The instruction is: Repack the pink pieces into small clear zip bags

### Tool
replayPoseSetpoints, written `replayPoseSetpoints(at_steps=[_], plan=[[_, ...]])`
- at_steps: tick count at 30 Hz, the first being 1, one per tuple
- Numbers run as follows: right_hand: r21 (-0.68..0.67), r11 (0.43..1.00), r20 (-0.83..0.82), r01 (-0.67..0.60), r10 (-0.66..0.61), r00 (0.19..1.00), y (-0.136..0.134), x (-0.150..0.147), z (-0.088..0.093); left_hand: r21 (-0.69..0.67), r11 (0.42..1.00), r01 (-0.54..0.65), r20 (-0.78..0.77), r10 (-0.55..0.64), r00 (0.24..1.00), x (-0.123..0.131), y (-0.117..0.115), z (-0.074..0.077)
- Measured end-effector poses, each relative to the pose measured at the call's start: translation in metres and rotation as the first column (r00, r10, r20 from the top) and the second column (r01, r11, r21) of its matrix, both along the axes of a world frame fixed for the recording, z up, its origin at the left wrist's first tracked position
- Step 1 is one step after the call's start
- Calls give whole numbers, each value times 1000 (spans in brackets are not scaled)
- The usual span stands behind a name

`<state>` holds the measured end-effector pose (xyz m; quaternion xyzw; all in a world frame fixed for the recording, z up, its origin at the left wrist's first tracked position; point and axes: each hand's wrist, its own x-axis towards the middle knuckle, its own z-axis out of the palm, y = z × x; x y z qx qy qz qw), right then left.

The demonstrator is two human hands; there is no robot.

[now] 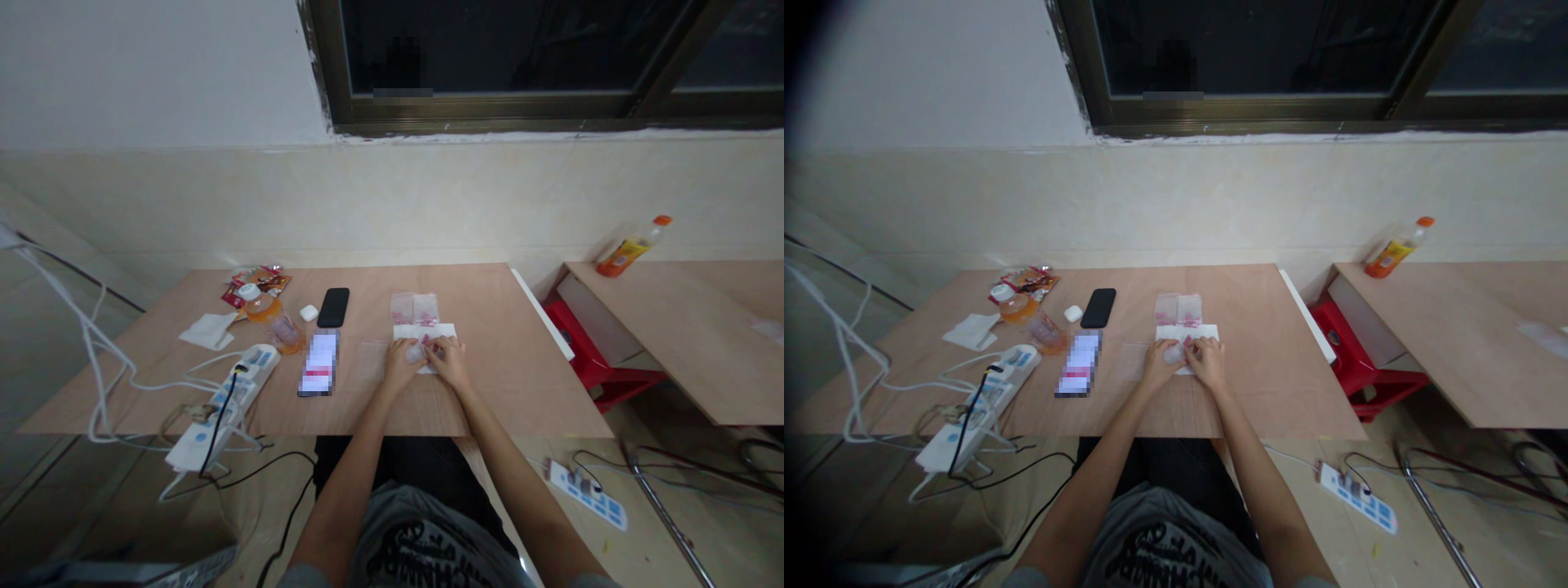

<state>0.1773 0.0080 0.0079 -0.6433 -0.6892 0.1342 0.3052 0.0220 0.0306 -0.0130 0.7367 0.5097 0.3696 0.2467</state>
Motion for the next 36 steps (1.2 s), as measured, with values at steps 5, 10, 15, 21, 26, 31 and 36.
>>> replayPoseSetpoints(at_steps=[5, 10, 15, 21, 26, 31, 36], plan=[[2, 996, 5, -91, 91, 996, -1, 0, 2, -3, 1000, -7, 5, 8, 1000, 0, 0, -1], [-6, 998, 32, 67, -67, 997, 2, 2, -5, 7, 1000, -21, 32, 21, 999, 0, 3, -7], [-18, 993, 118, 116, -114, 987, 5, 1, -10, -15, 999, -28, 38, 29, 999, 1, 3, -6], [-20, 991, 152, 132, -128, 980, 7, 0, -11, -23, 999, -33, 63, 34, 997, 1, 0, -3], [-19, 991, 151, 136, -132, 980, 6, -1, -9, 3, 999, -34, 63, 34, 997, 1, 0, -2], [-6, 992, 156, 129, -126, 980, 5, -3, -7, 19, 999, -32, 56, 31, 998, 1, 0, -3], [-1, 992, 149, 130, -128, 981, 5, -2, -8, 31, 999, -34, 67, 32, 997, 0, 1, -5]])
